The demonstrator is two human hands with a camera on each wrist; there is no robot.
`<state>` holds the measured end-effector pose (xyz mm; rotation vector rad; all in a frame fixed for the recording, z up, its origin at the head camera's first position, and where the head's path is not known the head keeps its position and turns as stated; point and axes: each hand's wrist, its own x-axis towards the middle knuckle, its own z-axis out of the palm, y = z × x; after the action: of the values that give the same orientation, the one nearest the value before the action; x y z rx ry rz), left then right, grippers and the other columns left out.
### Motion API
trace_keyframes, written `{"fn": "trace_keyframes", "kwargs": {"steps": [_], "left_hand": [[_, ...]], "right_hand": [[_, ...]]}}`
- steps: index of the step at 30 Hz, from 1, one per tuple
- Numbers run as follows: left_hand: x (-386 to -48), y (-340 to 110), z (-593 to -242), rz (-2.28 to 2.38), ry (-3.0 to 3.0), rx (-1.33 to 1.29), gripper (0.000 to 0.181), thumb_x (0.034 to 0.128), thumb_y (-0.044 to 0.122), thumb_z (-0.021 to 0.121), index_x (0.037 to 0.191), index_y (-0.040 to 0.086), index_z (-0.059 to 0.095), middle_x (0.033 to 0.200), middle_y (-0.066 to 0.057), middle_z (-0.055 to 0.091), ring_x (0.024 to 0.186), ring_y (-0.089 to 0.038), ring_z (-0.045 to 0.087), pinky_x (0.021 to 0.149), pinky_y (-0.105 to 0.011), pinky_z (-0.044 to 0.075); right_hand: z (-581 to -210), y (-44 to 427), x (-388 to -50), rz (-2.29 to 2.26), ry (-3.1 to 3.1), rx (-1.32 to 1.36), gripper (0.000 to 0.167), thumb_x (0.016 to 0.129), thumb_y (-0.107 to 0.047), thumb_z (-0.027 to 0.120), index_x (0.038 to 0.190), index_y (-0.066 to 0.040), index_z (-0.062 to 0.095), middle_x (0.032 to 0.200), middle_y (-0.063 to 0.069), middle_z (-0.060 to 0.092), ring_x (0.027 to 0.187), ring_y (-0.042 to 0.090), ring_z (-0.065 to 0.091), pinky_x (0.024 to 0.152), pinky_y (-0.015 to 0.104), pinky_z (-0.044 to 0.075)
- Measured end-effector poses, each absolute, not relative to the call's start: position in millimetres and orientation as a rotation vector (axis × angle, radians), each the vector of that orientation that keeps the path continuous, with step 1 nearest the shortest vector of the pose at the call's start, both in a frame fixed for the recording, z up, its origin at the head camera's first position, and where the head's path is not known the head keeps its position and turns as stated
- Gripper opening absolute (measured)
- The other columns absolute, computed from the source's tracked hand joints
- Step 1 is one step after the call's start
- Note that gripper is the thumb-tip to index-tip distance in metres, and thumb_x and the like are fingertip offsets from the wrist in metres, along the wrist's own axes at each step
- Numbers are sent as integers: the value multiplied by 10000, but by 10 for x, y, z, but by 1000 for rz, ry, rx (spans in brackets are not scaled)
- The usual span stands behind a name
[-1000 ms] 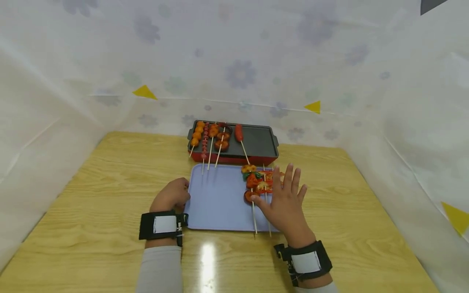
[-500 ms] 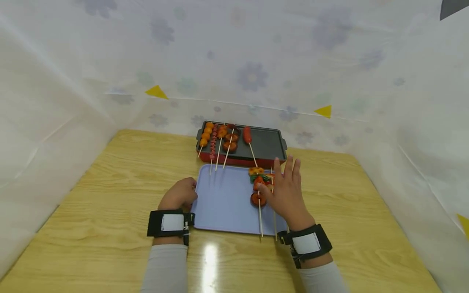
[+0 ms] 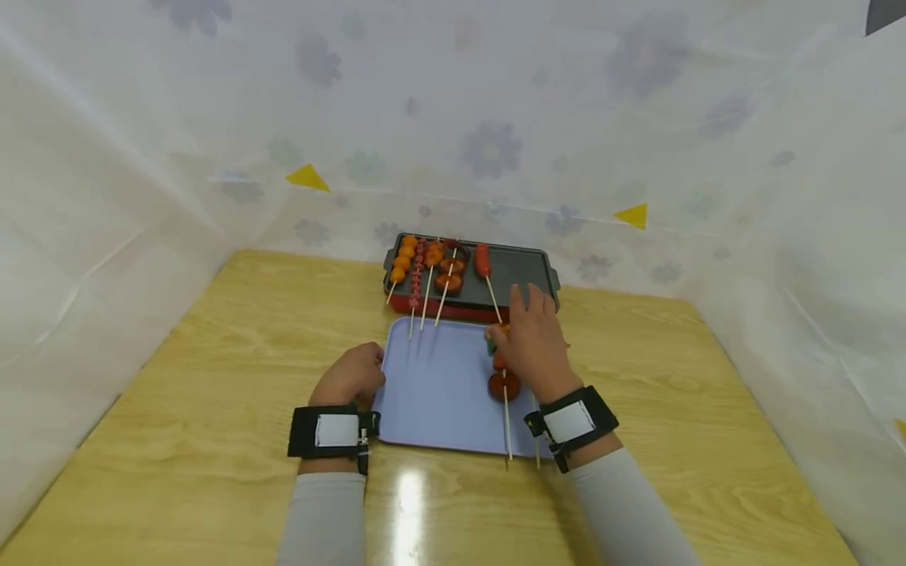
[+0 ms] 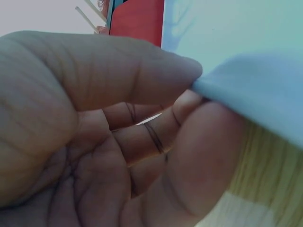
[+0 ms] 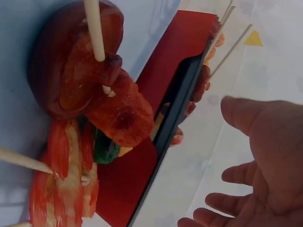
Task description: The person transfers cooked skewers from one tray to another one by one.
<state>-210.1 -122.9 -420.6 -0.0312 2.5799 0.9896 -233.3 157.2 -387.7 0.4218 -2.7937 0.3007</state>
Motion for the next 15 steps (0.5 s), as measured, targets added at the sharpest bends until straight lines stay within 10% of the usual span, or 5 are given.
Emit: {"fn": "trace_keyframes", "kwargs": {"steps": [15], "left_hand": [[-2115,-1215,-4235,963,2618,9,390,878,-41,505,1264,-63,557,1114,-171,633,844,-259,608,664,-353,515]], "right_hand": [[-3936,1453,-2710,342,-2817,383,255,988,-183,614,1070,58,611,1049,226,550,914,371,555,784,457,496]]}}
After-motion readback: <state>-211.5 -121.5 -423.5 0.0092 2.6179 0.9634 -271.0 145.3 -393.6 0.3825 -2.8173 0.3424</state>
